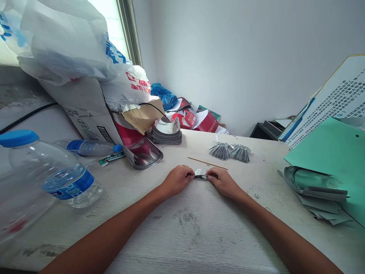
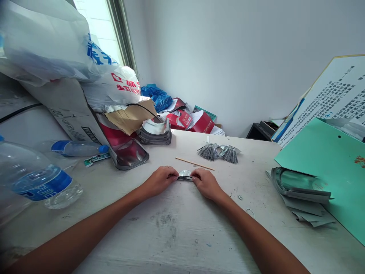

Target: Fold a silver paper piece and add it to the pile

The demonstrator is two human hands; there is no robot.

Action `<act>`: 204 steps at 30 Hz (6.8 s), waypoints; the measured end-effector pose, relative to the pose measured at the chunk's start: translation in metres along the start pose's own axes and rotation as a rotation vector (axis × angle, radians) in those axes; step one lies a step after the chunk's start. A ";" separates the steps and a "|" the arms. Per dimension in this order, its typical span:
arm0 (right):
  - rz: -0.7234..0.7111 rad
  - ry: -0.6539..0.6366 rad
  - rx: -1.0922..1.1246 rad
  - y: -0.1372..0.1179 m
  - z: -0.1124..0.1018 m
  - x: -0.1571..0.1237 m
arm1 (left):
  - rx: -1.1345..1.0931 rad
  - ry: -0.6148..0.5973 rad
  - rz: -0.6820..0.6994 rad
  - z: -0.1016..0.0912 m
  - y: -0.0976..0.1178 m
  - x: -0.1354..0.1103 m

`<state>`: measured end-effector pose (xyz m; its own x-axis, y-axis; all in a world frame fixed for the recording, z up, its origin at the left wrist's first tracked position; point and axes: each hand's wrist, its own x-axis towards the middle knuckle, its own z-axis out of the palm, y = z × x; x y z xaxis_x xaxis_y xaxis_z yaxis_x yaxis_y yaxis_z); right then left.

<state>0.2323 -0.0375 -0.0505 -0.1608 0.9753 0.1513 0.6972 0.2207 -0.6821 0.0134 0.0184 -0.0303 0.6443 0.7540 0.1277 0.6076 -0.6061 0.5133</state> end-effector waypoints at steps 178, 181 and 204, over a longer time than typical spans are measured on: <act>0.320 0.049 0.522 -0.007 -0.035 -0.011 | -0.250 -0.111 -0.139 -0.024 0.016 -0.001; 0.316 0.063 0.535 -0.007 -0.036 -0.011 | -0.220 -0.100 -0.110 -0.024 0.018 -0.001; 0.284 0.097 0.679 -0.007 -0.049 -0.011 | -0.055 -0.123 0.031 -0.013 0.023 -0.009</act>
<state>0.2632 -0.0491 -0.0127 0.0457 0.9974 -0.0558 0.1119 -0.0606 -0.9919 0.0156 0.0011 -0.0090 0.7168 0.6960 0.0409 0.5621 -0.6116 0.5568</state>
